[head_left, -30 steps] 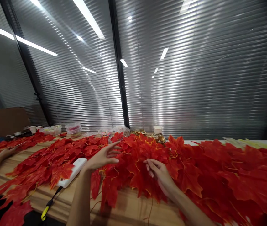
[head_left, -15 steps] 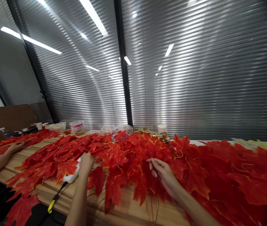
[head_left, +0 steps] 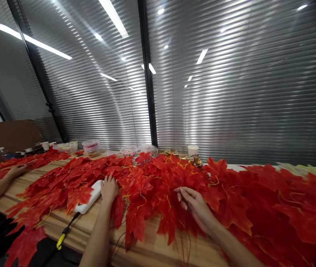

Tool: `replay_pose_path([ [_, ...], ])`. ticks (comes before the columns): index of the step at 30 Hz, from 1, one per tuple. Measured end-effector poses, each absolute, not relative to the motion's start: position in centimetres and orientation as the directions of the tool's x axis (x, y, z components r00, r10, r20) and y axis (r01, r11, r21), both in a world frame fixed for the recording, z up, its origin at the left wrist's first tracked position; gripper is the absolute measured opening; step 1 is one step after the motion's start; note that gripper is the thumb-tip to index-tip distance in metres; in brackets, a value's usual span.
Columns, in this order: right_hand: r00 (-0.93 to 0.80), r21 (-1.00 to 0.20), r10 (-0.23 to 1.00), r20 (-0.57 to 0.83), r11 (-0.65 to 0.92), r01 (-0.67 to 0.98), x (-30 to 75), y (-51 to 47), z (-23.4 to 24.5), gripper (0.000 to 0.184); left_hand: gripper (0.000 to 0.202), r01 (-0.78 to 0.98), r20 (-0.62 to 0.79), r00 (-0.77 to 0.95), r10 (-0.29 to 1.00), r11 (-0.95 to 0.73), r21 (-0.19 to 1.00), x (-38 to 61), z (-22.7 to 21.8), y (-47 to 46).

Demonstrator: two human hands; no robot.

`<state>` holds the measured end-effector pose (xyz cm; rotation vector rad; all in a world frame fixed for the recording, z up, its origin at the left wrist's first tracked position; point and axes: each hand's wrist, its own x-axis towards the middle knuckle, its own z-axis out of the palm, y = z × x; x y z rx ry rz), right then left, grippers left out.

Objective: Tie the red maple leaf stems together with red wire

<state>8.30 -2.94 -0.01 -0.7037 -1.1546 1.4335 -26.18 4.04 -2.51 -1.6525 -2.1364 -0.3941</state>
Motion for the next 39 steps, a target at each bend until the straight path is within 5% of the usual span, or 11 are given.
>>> replay_pose_path([
  [13,-0.224,-0.933,0.958,0.18,0.094,-0.347,8.2,-2.8,-0.2,0.031,0.04,0.828,0.623,-0.531,0.575,0.194,0.527,-26.5,-0.5,4.3],
  [18,-0.207,-0.924,0.96,0.188,0.102,-0.37,8.3,-2.7,0.0,0.033,0.031,0.559,0.58,-0.737,0.347,-0.169,0.812,-26.0,-0.1,4.5],
  [24,-0.2,-0.913,0.956,0.215,0.124,-0.388,8.4,-2.7,0.2,0.03,0.023,0.163,0.435,-0.784,0.443,-0.53,0.832,-23.9,2.2,5.2],
  [35,-0.189,-0.909,0.956,0.224,0.134,-0.395,8.3,-2.8,0.3,0.028,0.041,-0.15,0.513,-0.527,0.678,-0.668,0.729,-17.1,8.8,2.4],
  [39,-0.195,-0.91,0.955,0.225,0.134,-0.392,8.4,-2.9,0.5,0.028,0.026,-0.115,0.548,-0.426,0.72,-0.643,0.757,-15.3,10.1,1.2],
])
